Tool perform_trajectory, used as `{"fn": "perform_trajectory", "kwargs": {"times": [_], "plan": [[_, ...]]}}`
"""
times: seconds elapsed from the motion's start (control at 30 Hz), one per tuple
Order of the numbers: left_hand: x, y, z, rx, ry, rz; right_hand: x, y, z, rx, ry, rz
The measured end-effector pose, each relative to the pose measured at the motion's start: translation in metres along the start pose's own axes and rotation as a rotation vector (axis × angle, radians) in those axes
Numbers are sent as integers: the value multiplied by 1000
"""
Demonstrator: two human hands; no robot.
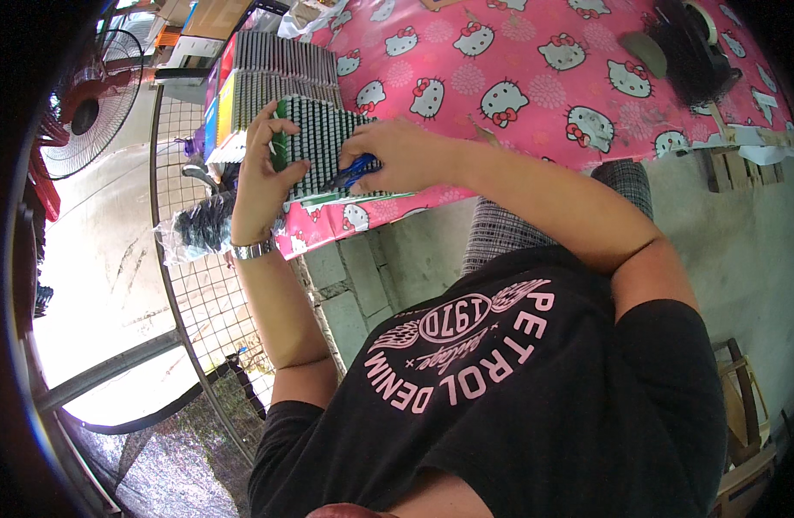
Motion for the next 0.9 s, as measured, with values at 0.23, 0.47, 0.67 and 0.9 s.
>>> {"fn": "perform_trajectory", "kwargs": {"times": [0.23, 0.47, 0.67, 0.9], "plan": [[0, 1, 1, -2, -11, -5, -22, 5, -20, 307, -355, -426], [0, 1, 2, -5, -23, 15, -14, -1, -14, 351, -209, -371], [-2, -1, 2, -8, -57, -33, -18, 8, -8, 182, -107, -186], [0, 0, 3, -10, -30, 2, -36, 17, -29, 526, -361, -626]]}}
Point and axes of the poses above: each hand's wrist, its own y-axis away from the middle knuckle, its own z-axis out of the back of the hand, x = y × z, the point moved 8 cm from there along -y, towards the middle knuckle
